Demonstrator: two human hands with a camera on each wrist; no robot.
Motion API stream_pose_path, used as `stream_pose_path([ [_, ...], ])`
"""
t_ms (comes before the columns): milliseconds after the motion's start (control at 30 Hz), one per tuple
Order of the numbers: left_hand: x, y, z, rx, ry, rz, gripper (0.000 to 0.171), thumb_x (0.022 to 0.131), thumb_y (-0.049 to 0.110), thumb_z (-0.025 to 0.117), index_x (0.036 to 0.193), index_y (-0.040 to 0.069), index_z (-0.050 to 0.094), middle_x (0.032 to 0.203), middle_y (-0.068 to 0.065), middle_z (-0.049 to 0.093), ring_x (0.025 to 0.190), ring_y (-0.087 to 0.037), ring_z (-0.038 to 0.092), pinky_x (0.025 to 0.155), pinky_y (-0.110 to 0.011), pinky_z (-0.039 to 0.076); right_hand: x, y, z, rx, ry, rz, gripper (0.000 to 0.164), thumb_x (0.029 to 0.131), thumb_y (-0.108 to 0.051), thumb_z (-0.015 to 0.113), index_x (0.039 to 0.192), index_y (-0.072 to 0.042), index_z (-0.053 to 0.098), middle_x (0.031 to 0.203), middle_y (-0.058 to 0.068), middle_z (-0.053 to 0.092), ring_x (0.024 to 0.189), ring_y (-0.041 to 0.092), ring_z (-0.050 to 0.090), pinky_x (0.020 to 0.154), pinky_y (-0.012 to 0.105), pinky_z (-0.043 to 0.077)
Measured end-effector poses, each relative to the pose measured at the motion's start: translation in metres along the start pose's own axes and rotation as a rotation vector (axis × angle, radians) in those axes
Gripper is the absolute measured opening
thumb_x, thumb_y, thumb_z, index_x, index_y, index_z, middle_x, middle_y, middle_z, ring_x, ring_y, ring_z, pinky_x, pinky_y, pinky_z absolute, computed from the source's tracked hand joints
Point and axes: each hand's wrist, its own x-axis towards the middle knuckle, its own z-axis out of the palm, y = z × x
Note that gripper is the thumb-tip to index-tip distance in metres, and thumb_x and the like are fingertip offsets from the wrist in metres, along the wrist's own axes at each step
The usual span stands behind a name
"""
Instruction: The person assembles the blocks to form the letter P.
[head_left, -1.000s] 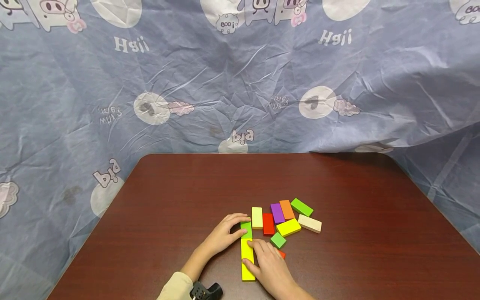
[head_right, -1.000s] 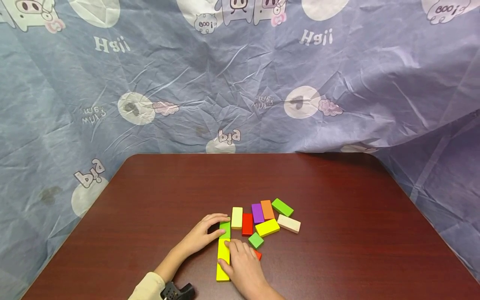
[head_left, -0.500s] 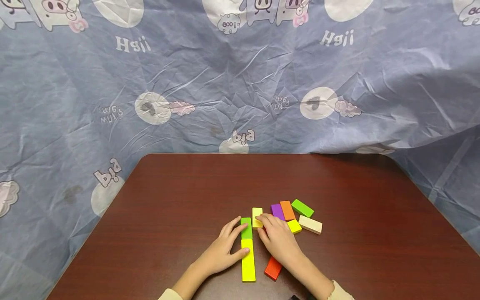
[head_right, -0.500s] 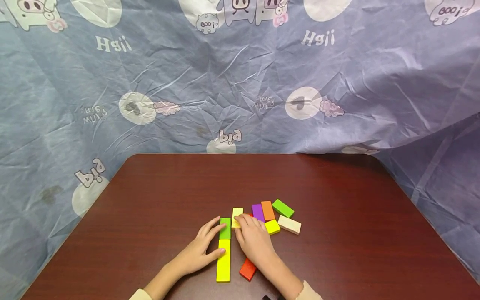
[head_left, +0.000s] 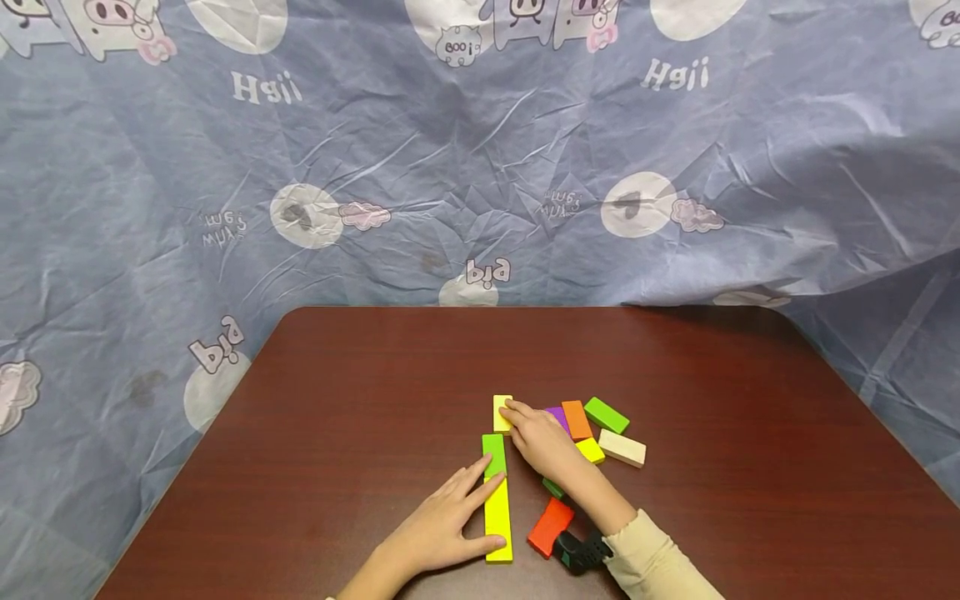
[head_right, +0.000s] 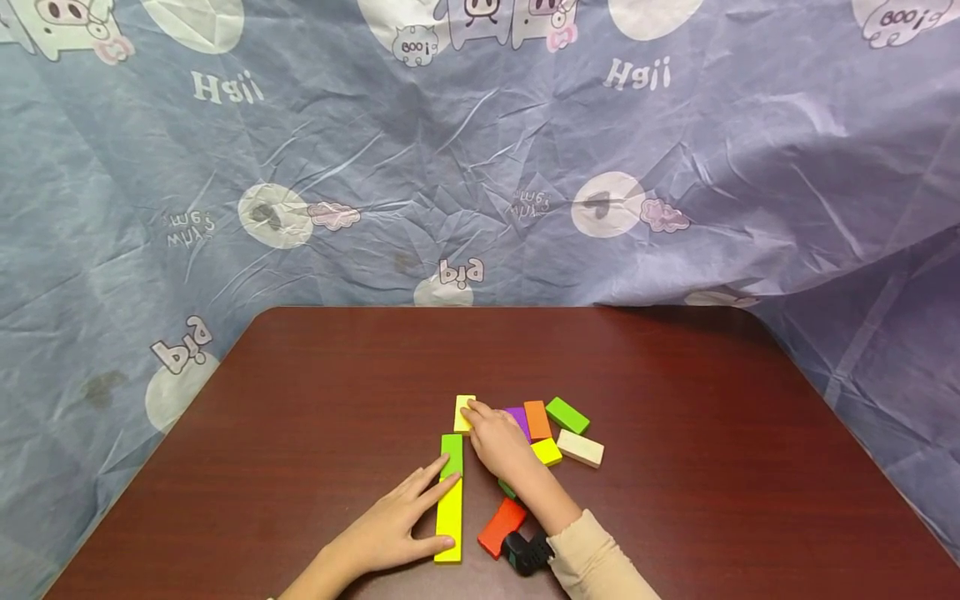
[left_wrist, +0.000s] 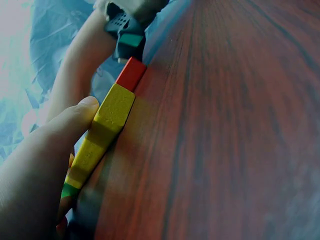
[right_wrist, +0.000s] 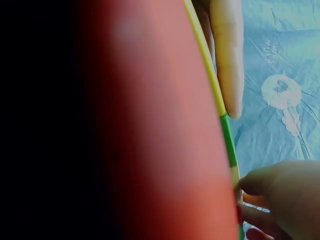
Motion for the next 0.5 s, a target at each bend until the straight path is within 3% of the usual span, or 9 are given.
stream_pose_path([
  [200,0.0011,-0.0001,0.0013,0.008,0.005,0.009,0.072,0.085,0.066,0.036,0.143,0.024,0.028,0.152,-0.004,0.019,0.132,-0.028,0.037,0.106,-0.041,0.035,0.0068,-0.0036,0.0038,0.100,-0.072,-0.016,0.034,0.090,-0.012,0.052,0.123,-0.003,0.056,0.133,0.012,0.050,0.116,0.031,0.053,0.098,0.045,0.043],
  [500,0.0036,0.0018,0.0009,0.029,0.005,0.008,0.073,0.086,0.066,0.034,0.143,0.021,0.030,0.152,-0.005,0.019,0.133,-0.026,0.036,0.107,-0.040,0.034,0.0032,-0.0029,0.0005,0.119,-0.103,-0.024,0.044,0.089,-0.021,0.057,0.128,-0.003,0.051,0.137,0.012,0.045,0.119,0.034,0.050,0.098,0.047,0.042],
])
